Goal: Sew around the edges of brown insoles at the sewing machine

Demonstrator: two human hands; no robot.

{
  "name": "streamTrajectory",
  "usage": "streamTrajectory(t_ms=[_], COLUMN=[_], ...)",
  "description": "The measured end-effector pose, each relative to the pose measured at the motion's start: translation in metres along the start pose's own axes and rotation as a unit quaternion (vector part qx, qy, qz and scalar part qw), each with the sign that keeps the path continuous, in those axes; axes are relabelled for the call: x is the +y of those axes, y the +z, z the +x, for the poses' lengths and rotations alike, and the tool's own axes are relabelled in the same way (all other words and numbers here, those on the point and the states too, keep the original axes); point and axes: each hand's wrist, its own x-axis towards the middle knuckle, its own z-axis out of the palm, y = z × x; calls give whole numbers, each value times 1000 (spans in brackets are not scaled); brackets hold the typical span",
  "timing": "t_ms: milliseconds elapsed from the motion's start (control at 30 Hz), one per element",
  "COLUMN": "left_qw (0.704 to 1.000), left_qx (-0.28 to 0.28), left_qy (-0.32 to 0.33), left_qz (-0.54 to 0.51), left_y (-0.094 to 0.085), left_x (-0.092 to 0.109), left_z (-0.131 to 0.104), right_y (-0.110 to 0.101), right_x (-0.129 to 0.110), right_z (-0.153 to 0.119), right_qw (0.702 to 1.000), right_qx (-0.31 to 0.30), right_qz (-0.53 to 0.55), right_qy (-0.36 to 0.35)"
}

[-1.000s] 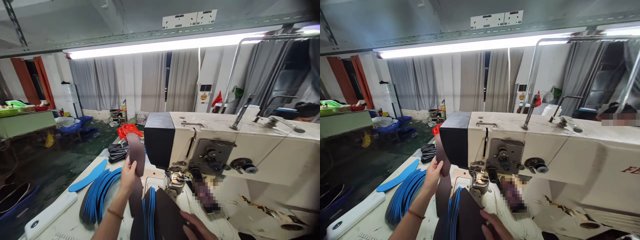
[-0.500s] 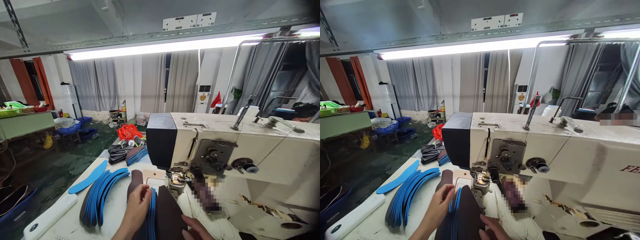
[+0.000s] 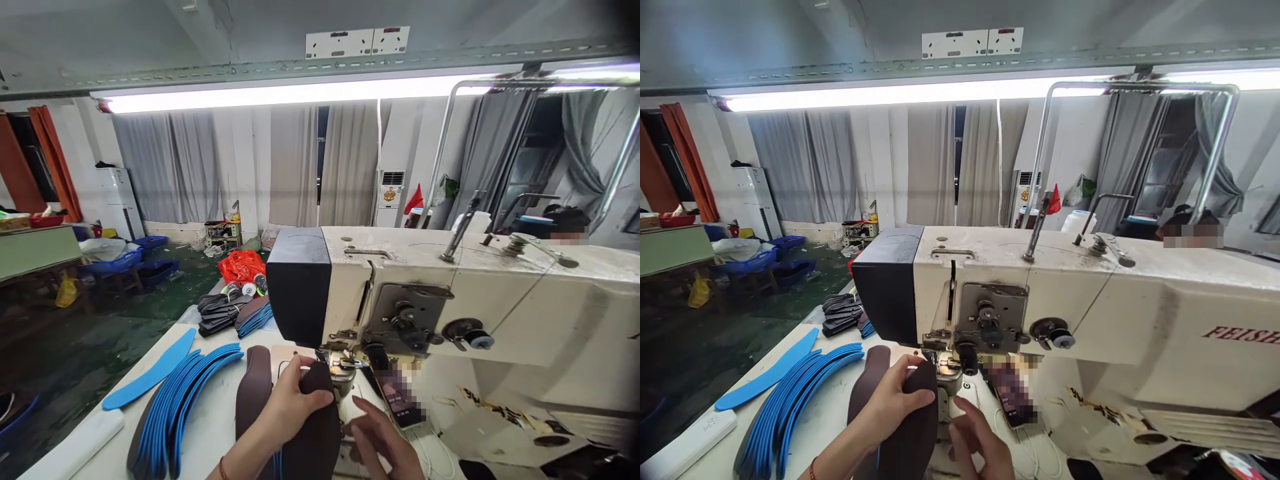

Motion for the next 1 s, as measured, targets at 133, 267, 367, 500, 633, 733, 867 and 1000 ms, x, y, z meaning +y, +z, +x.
streamTrajectory(t_ms=[133, 267, 367, 500, 633, 733, 867, 1000], left_qw=[1000, 998, 997, 997, 996, 999, 996, 992], left_qx=[14, 30, 16, -25, 4, -5, -42, -13], left_qy=[7, 7, 14, 38, 42, 2, -25, -16], left_qz=[23, 60, 70, 67, 76, 43, -69, -124], left_y=[-1, -4, -5, -3, -5, -11, -21, -23], left_x=[3, 5, 6, 10, 13, 5, -19, -34], left_z=[8, 14, 17, 17, 13, 5, -10, -25], right_y=[-2, -9, -14, -18, -21, -24, -26, -25], right_x=[5, 4, 3, 1, 1, 3, 1, -1], right_z=[22, 40, 50, 58, 65, 70, 75, 75], right_qw=[996, 981, 970, 963, 956, 946, 944, 951], right_qx=[-48, -107, -138, -168, -192, -210, -224, -204], right_qz=[-50, -127, -162, -177, -176, -202, -205, -199], right_qy=[-48, -96, -119, -116, -134, -144, -130, -124])
